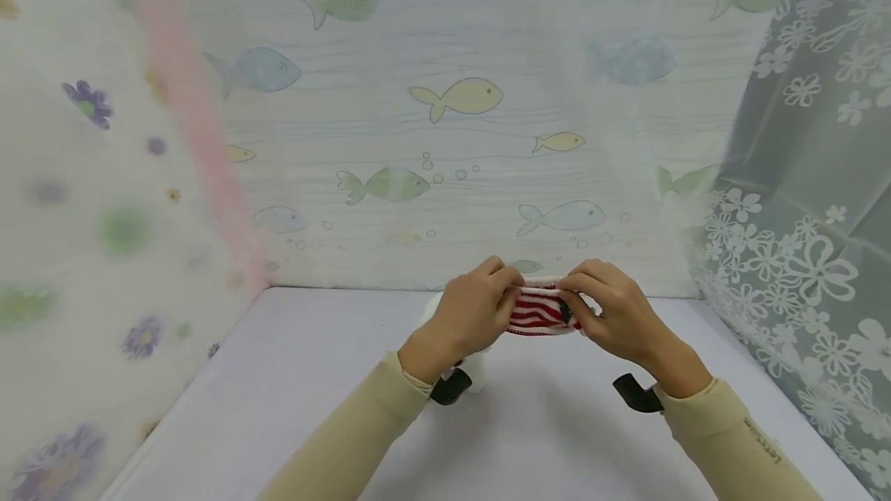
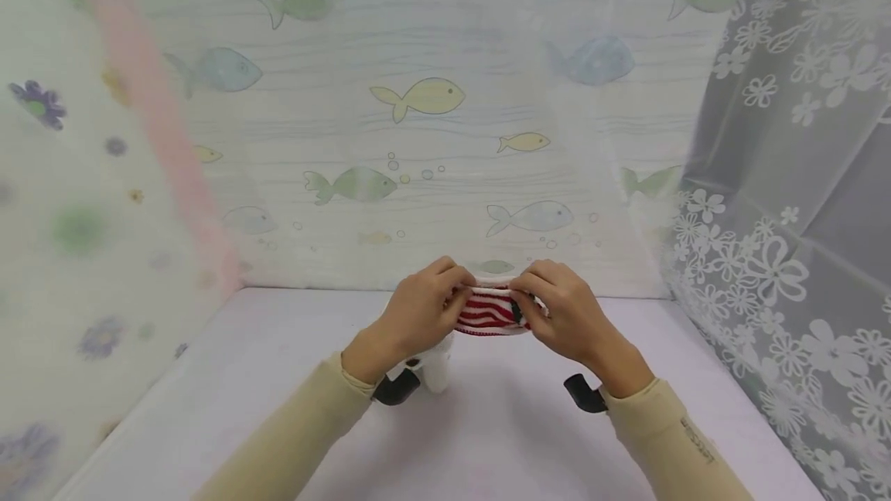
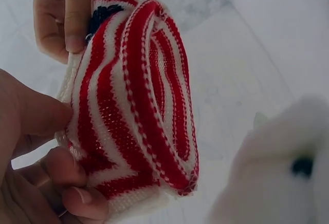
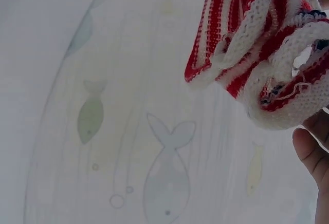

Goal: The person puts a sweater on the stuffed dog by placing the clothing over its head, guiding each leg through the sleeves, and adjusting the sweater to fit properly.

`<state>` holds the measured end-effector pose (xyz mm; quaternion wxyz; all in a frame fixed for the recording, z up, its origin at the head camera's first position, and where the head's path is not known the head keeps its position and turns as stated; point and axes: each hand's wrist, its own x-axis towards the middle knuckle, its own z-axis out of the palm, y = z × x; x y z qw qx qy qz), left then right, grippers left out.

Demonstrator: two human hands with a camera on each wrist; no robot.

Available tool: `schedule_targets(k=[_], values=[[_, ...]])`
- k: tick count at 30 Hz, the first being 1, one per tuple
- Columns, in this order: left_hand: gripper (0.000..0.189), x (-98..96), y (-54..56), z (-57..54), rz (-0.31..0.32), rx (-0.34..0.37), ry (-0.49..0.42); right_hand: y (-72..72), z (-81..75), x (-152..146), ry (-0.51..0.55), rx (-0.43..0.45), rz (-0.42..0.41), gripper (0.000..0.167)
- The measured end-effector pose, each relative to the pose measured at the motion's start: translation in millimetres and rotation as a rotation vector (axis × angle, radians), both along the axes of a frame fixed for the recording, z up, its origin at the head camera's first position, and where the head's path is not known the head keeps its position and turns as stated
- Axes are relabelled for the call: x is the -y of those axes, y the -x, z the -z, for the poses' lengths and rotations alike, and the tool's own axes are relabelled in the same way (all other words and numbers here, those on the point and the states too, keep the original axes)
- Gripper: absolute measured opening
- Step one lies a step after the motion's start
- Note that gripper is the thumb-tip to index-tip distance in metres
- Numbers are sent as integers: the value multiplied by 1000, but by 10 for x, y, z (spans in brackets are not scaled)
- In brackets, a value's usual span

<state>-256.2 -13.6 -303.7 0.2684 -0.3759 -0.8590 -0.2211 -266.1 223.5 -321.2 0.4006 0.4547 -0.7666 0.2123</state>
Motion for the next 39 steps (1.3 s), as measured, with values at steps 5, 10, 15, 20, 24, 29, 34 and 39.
schedule_targets(k=[5,10,15,20,24,29,34,39], values=[[9,189,26,-98,-28,-10,14,83,-89,191,10,-12,-32,15],[9,396,39,-164,-78,-9,33,152,-131,393,-3,-8,-49,15],[8,582,36,-195,-104,3,48,217,-159,556,-56,7,-50,15],[7,714,56,-144,-121,34,66,274,-151,673,-114,41,-40,13],[7,783,74,-69,-131,84,66,281,-109,733,-154,80,-29,11],[7,847,80,55,-135,140,85,272,-6,776,-192,135,-26,9],[6,901,70,165,-146,128,115,281,101,823,-203,167,-37,7],[4,939,91,233,-136,8,111,295,173,861,-211,202,-29,7]])
